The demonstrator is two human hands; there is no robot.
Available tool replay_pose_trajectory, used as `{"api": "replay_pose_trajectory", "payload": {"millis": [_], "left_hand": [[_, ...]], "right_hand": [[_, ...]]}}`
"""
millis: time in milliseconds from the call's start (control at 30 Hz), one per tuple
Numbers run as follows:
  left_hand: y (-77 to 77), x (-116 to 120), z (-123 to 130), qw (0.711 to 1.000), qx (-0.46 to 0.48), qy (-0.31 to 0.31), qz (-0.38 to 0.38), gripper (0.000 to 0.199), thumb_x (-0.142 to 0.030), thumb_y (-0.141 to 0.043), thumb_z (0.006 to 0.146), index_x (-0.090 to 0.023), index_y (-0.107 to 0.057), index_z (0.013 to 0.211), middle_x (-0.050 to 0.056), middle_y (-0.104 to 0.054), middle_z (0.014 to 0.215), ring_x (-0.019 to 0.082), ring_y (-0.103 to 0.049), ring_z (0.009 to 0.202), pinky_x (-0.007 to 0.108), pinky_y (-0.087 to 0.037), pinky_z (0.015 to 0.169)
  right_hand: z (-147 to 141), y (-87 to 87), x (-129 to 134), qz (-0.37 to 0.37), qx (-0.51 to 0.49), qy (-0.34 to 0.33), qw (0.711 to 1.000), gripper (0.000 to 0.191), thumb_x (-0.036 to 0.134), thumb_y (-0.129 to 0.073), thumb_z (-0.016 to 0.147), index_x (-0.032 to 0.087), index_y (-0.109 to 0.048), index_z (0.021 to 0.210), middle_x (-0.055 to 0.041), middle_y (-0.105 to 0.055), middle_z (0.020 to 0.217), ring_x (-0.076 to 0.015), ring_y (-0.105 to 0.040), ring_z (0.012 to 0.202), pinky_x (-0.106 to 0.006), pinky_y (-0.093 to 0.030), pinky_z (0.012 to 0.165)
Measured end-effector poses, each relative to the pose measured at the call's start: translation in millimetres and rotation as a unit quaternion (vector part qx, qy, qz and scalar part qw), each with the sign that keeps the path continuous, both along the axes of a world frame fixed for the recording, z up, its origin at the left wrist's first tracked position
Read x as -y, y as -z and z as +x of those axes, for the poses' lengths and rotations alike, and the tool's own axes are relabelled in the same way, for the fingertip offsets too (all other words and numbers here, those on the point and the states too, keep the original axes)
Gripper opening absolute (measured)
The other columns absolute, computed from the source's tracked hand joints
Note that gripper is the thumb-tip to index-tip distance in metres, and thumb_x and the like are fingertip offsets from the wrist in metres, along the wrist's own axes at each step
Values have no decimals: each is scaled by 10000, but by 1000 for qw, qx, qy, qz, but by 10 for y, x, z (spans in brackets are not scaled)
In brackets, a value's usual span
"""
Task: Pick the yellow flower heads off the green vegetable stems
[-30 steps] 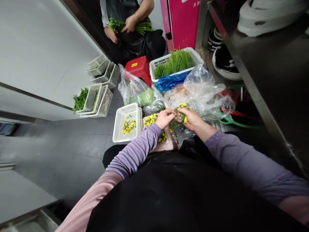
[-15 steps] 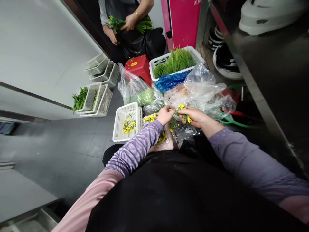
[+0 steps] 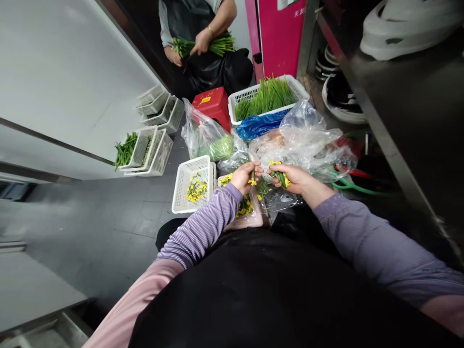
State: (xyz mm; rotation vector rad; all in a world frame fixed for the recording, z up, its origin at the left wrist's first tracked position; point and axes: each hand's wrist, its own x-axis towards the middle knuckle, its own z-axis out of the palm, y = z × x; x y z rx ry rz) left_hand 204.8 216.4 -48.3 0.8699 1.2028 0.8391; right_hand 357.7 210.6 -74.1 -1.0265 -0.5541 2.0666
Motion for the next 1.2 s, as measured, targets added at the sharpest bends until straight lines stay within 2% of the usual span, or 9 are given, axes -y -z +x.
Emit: {"api": "replay_pose_trajectory", "payload": {"millis": [200, 433, 567, 667, 733, 800, 933, 1067, 1200], "left_hand": [[39, 85, 57, 997, 55, -32, 49, 169, -285, -442, 816, -155, -539, 865, 75, -597, 1051, 104, -556, 741, 226, -440, 600], [117, 161, 143, 994, 19, 6, 108, 272, -363, -472, 796, -163, -589, 937, 72, -593, 1056, 91, -536, 676, 209, -422, 556], [210, 44, -138, 995, -31, -14, 89, 306, -371, -502, 768, -140, -606, 939, 77, -616, 934, 94, -544, 694, 202, -427, 574], [410, 18, -480, 979, -185, -56, 62, 252, -305, -562, 715, -109, -617, 865, 62, -616, 817, 80, -516, 607, 205, -416, 549], [581, 83, -701, 950, -307, -28, 51, 205, -213, -581, 683, -106, -620, 854, 49, -616, 798, 79, -509, 593, 218, -426, 586], [737, 211, -875, 910, -408, 49, 43, 163, -147, -558, 682, -113, -632, 823, 41, -619, 783, 89, -525, 632, 230, -432, 658], [914, 524, -1008, 778, -567, 255, 90, 220, -148, -496, 730, -185, -651, 882, 37, -604, 834, 125, -542, 748, 251, -407, 755], [963, 677, -931, 631, -606, 444, 192, 304, -237, -450, 791, -246, -594, 1058, 80, -533, 1001, 187, -508, 899, 288, -377, 784], [971, 589, -882, 549, -586, 550, 229, 319, -269, -401, 821, -281, -570, 1091, 84, -491, 1076, 221, -451, 998, 316, -343, 816]], "right_hand": [[-110, 14, 88, 6, -6, -43, 999, 89, 150, -637, 642, 127, -585, 711, -17, -588, 598, -50, -424, 379, -169, -306, 312], [-147, 3, 135, 32, -4, -46, 998, 167, 129, -692, 596, 130, -554, 690, -2, -568, 568, -54, -447, 400, -159, -325, 330], [-91, -16, 100, 64, -3, -48, 997, 175, 146, -690, 599, 129, -564, 718, -6, -571, 579, -55, -446, 393, -162, -316, 320], [-44, -45, 69, 57, 3, -36, 998, 133, 126, -662, 613, 130, -544, 675, 1, -550, 528, -65, -450, 390, -171, -336, 322], [-16, -69, 54, 46, 9, -23, 999, 92, 104, -621, 633, 129, -539, 668, -12, -566, 537, -82, -483, 420, -176, -360, 329], [9, -96, 47, 41, 12, -10, 999, 66, 88, -583, 652, 127, -547, 690, -34, -605, 599, -102, -532, 482, -179, -395, 346], [27, -138, 59, 34, -1, -25, 999, 127, 58, -543, 673, 142, -554, 767, -32, -633, 687, -124, -584, 567, -202, -465, 401], [-2, -111, 78, 19, -7, -47, 999, 127, 66, -552, 694, 157, -539, 781, -16, -628, 706, -136, -609, 607, -220, -495, 432], [-20, -39, 74, 7, -3, -61, 998, 76, 131, -582, 721, 158, -537, 777, -12, -622, 698, -139, -614, 602, -218, -491, 413]]}}
